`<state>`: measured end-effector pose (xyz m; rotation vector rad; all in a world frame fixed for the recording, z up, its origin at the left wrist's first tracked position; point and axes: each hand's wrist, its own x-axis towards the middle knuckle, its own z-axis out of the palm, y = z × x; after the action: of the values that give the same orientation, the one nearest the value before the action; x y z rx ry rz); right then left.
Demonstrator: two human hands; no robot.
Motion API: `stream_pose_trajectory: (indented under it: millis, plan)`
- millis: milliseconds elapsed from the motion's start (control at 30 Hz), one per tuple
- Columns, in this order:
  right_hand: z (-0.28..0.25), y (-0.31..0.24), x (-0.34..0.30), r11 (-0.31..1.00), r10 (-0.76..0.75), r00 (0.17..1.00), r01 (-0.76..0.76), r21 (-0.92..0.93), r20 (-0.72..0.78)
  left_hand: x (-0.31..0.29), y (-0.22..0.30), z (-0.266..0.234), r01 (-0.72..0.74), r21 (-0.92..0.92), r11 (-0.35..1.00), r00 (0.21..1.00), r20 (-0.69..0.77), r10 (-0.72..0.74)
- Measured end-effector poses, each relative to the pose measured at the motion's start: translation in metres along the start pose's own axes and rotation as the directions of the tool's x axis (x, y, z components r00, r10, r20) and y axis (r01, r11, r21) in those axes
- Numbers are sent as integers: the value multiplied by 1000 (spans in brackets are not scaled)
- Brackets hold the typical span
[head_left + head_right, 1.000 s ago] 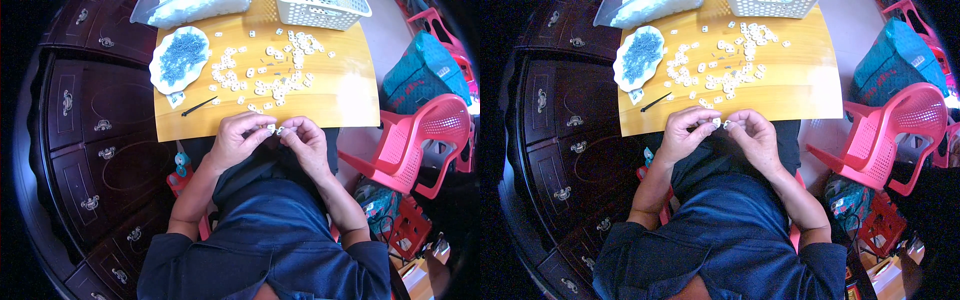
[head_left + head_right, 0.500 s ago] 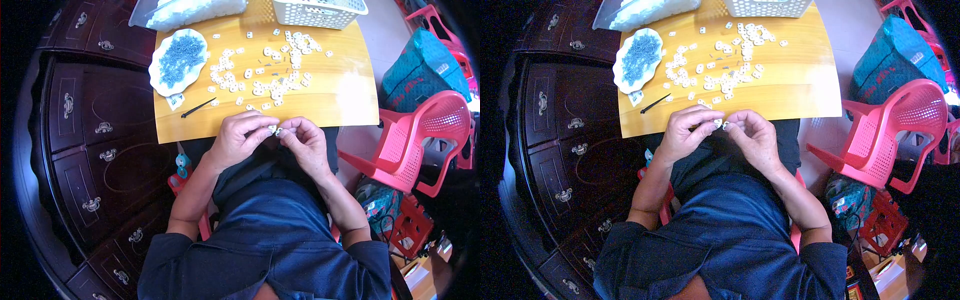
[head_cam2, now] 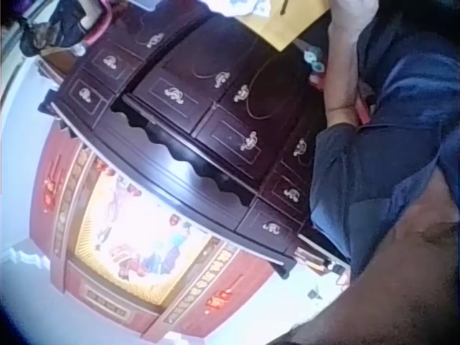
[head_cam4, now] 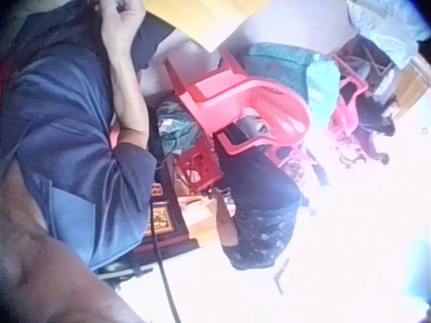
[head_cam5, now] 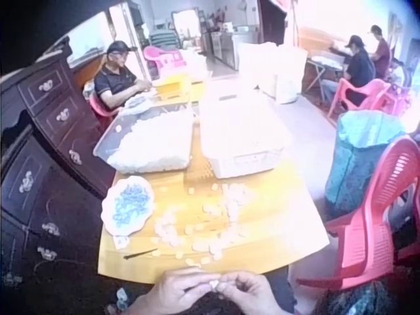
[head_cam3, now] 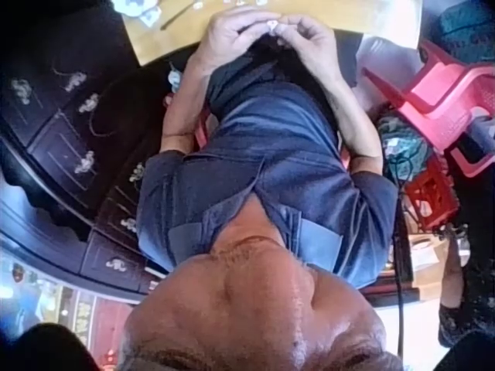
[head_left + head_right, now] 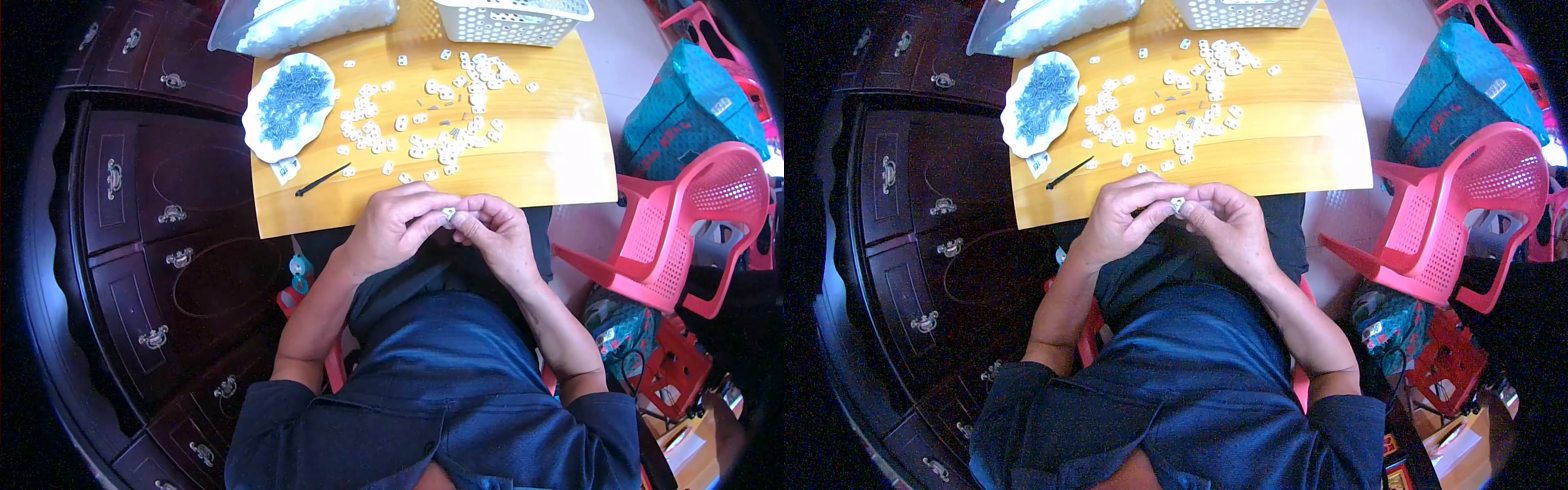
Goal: Assembling small plastic components by inserting small metal pins into them manually at a table.
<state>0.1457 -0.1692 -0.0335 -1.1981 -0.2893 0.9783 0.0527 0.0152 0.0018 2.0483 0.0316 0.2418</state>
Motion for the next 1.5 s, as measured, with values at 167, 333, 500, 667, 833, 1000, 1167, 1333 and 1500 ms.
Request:
stream_pose_trajectory:
  millis: [167,333,500,667,833,1000,1167,1333,1500]
  plan:
    - [-3,-3,1,999,40,999,-41,17,15,4,12,4,28,124,992,1000,10,-29]
    - [-3,1,4,990,29,999,-24,137,-30,7,26,18,29,274,961,993,-118,4]
    - [2,-5,3,977,4,997,12,212,-77,9,22,27,-71,486,871,981,-126,151]
    - [-6,-1,3,964,53,998,-42,264,-32,13,16,29,-120,468,875,969,-137,207]
    - [-8,1,2,959,69,997,-56,277,-38,14,16,25,-127,379,917,981,-91,174]
    - [-10,3,2,991,15,997,-5,130,-75,15,14,27,-120,359,926,985,-76,157]
    - [-4,0,1,995,-16,993,28,97,-120,15,15,27,-122,396,910,982,-85,169]
    - [-3,0,1,995,-32,989,45,88,-143,16,14,28,-128,393,911,981,-82,174]
    - [0,0,-3,996,-55,981,68,62,-187,15,9,28,-149,380,913,980,-69,189]
